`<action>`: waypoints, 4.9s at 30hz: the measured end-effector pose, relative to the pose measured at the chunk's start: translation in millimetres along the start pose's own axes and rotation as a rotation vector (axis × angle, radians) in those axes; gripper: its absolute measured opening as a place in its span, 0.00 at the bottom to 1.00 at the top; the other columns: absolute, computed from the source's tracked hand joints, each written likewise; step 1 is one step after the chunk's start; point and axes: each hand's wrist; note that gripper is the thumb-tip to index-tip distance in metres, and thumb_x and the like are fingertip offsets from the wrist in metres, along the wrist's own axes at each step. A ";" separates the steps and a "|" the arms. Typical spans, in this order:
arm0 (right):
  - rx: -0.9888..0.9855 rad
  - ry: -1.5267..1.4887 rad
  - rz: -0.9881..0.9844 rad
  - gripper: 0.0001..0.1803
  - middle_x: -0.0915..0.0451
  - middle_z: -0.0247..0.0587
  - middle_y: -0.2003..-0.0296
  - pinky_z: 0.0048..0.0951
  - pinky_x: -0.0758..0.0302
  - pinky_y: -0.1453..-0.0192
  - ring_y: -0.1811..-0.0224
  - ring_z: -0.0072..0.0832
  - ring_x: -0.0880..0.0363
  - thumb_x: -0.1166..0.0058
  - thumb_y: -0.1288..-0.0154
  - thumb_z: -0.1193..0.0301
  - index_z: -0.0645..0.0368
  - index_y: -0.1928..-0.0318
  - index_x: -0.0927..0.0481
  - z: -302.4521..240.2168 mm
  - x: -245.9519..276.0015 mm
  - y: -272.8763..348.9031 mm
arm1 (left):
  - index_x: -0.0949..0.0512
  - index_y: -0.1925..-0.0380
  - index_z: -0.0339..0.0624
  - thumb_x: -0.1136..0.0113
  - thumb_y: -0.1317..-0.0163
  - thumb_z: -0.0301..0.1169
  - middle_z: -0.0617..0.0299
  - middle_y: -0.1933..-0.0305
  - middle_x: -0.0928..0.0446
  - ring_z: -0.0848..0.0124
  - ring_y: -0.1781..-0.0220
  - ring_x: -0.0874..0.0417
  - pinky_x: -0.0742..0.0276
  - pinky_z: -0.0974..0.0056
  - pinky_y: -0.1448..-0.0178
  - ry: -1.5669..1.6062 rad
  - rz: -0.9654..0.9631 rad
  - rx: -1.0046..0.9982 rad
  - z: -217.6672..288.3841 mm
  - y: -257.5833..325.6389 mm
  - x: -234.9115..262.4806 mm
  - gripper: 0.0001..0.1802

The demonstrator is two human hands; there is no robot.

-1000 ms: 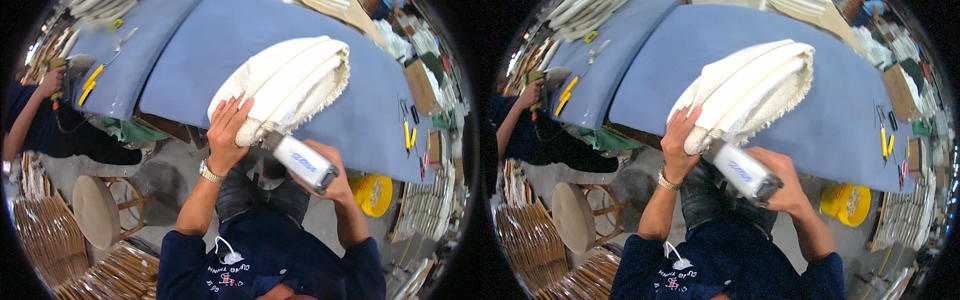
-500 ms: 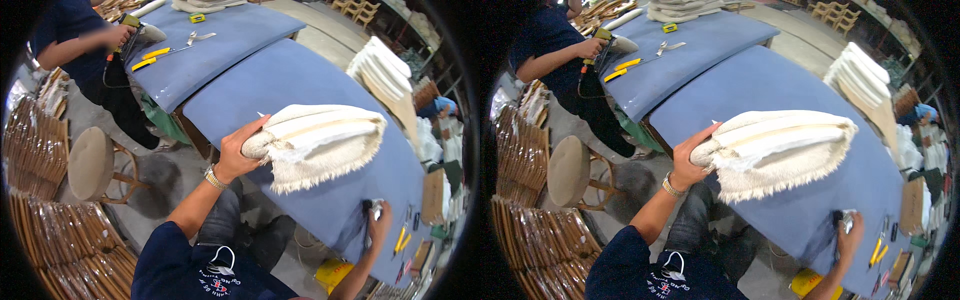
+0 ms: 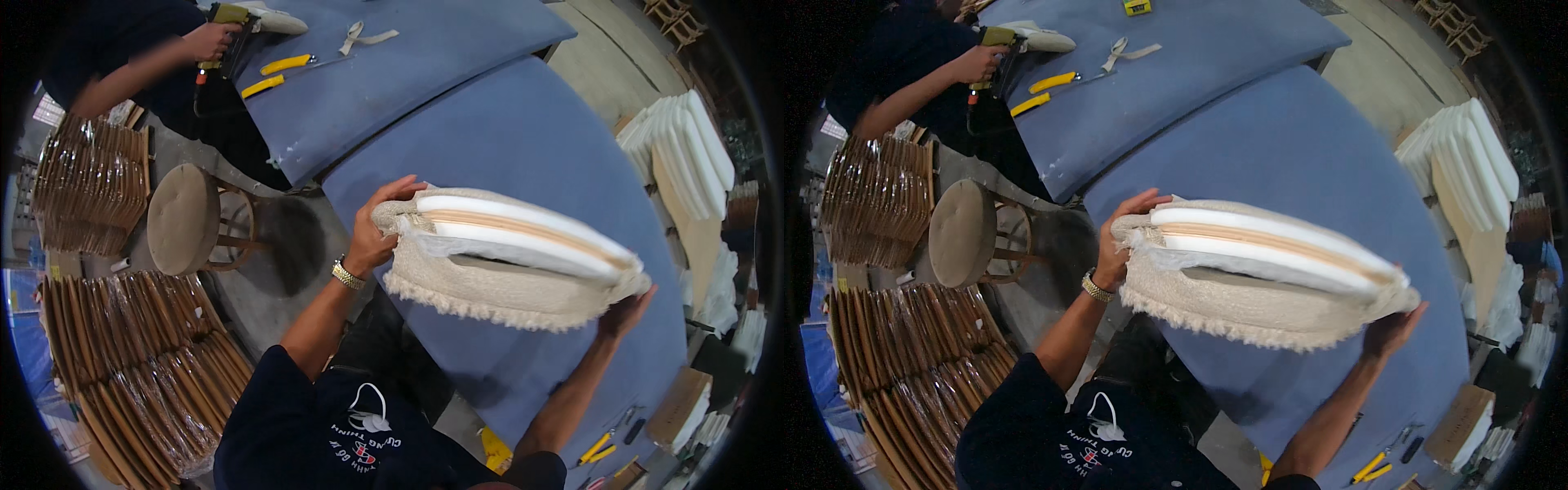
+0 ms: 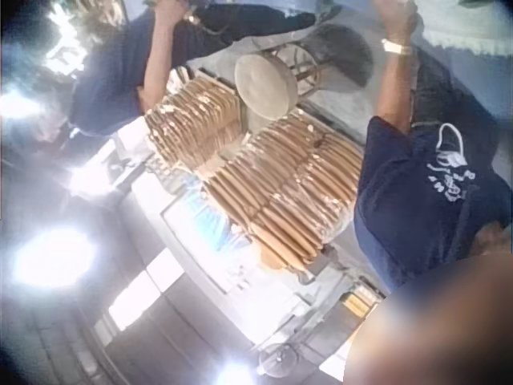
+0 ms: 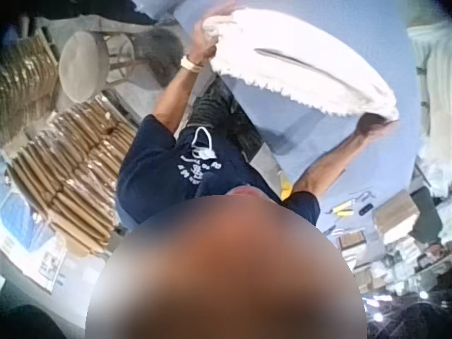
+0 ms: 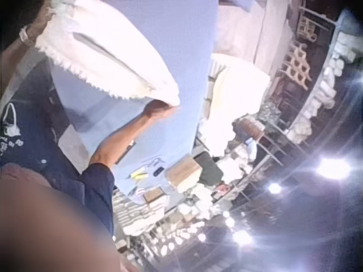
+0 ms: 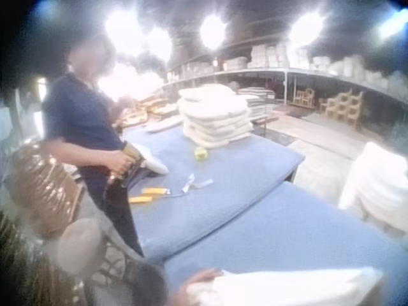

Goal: The person wraps a white fabric cover around a cushion, trims excess fabric with a utility knife, and secures the fabric using a staple gun. The person repeats this process on multiple cushions, folding edges and stapling them in place.

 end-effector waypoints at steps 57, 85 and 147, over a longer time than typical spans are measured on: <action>-0.185 0.293 0.698 0.20 0.15 0.37 0.52 0.27 0.19 0.52 0.55 0.20 0.19 0.47 0.21 0.65 0.59 0.34 0.23 -113.6 147.9 199.7 | 0.18 0.57 0.40 0.27 0.37 0.30 0.48 0.40 0.17 0.50 0.42 0.14 0.19 0.53 0.40 -0.884 -0.446 -0.244 -5.9 -56.9 -403.7 0.12; -0.460 0.883 -0.119 0.20 0.16 0.60 0.74 0.49 0.18 0.60 0.72 0.49 0.13 0.57 0.24 0.63 0.74 0.56 0.24 -137.1 -7.7 0.8 | 0.22 0.66 0.36 0.33 0.31 0.29 0.41 0.39 0.18 0.52 0.38 0.16 0.24 0.52 0.35 -0.640 -0.259 -0.051 -21.8 -42.6 -398.7 0.09; -0.042 0.366 0.294 0.14 0.12 0.38 0.62 0.26 0.16 0.60 0.64 0.18 0.15 0.45 0.21 0.64 0.62 0.49 0.16 -99.4 52.3 217.4 | 0.18 0.44 0.39 0.30 0.34 0.26 0.56 0.57 0.12 0.69 0.56 0.11 0.15 0.63 0.48 -0.455 -1.039 -0.015 47.7 98.1 -424.3 0.19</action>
Point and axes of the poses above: each hand's wrist, its own y-axis away from the middle knuckle, its own x-axis out of the back of the hand, z = x × y
